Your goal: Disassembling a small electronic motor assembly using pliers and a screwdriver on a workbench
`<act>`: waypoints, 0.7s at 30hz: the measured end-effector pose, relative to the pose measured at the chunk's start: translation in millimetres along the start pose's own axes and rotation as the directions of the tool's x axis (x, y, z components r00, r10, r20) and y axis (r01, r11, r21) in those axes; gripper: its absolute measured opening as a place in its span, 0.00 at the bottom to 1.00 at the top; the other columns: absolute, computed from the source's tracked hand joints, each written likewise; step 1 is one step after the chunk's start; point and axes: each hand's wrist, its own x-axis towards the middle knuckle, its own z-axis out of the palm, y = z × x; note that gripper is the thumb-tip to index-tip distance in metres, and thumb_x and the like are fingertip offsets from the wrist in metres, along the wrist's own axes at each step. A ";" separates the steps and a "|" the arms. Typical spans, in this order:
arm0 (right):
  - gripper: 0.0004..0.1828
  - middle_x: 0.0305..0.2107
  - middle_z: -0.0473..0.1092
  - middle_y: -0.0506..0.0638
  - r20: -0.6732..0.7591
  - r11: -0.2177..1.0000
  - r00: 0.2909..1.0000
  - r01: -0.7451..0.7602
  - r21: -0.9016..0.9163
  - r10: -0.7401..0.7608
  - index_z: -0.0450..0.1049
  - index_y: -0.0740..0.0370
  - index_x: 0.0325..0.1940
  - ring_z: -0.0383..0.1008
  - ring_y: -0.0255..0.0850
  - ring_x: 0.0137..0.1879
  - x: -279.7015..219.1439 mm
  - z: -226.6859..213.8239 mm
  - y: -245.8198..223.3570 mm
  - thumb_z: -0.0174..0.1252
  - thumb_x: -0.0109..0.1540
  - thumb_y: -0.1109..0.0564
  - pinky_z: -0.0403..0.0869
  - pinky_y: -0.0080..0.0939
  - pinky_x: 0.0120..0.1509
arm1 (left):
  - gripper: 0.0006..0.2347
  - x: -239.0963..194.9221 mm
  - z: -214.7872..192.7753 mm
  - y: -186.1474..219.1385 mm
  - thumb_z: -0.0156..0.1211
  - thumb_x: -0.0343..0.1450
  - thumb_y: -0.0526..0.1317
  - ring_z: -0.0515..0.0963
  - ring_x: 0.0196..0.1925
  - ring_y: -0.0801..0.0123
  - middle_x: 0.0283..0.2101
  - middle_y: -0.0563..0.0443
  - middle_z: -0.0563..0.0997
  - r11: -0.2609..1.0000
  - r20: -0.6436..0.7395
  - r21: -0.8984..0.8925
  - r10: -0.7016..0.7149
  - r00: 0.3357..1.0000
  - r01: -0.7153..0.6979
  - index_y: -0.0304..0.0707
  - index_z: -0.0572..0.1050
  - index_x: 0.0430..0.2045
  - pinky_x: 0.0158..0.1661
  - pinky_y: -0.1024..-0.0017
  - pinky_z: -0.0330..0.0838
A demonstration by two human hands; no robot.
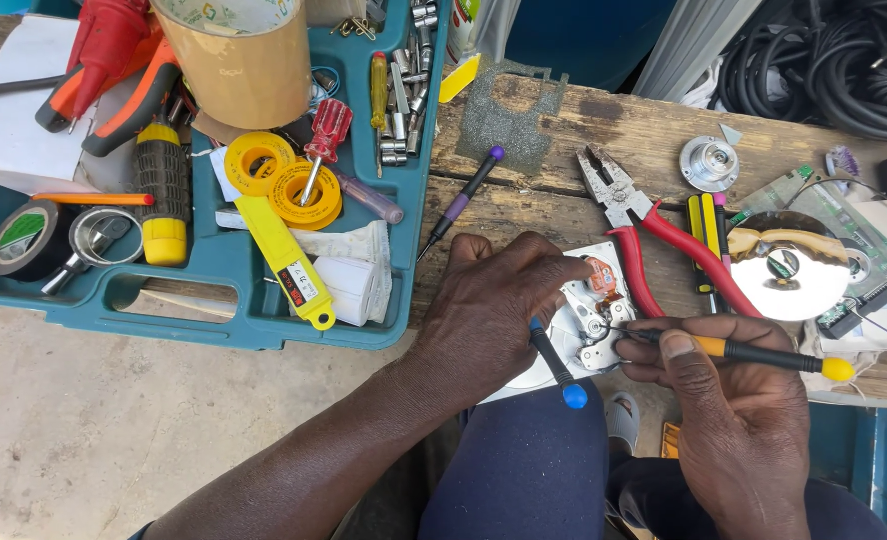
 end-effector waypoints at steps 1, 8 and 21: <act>0.06 0.43 0.81 0.69 -0.004 1.000 1.000 0.001 0.001 -0.001 0.67 0.67 0.49 0.86 0.54 0.42 -0.7 0.9 -1.4 0.54 0.71 0.61 0.84 0.45 0.48 | 0.19 -0.3 0.9 -0.7 0.61 0.70 0.30 0.78 0.45 0.63 0.51 0.59 0.78 1.000 0.001 -0.001 0.004 1.000 -0.004 0.52 0.76 0.55 0.48 0.57 0.56; 0.07 0.41 0.82 0.65 -0.010 1.000 1.000 0.014 -0.004 -0.014 0.70 0.68 0.48 0.87 0.51 0.43 -4.4 1.3 -3.7 0.55 0.70 0.60 0.86 0.45 0.50 | 0.17 1.1 1.8 0.6 0.62 0.73 0.34 0.76 0.43 0.65 0.53 0.62 0.80 0.999 0.007 0.018 -0.034 0.999 0.034 0.55 0.77 0.57 0.50 0.60 0.57; 0.08 0.40 0.82 0.64 -0.046 0.998 0.997 0.060 0.026 -0.058 0.73 0.71 0.46 0.89 0.51 0.38 -5.8 1.8 -7.7 0.56 0.69 0.61 0.88 0.43 0.45 | 0.16 4.8 -7.1 8.3 0.58 0.61 0.33 0.76 0.36 0.66 0.38 0.58 0.75 0.994 -0.065 -0.076 0.071 0.995 -0.076 0.54 0.80 0.41 0.45 0.58 0.55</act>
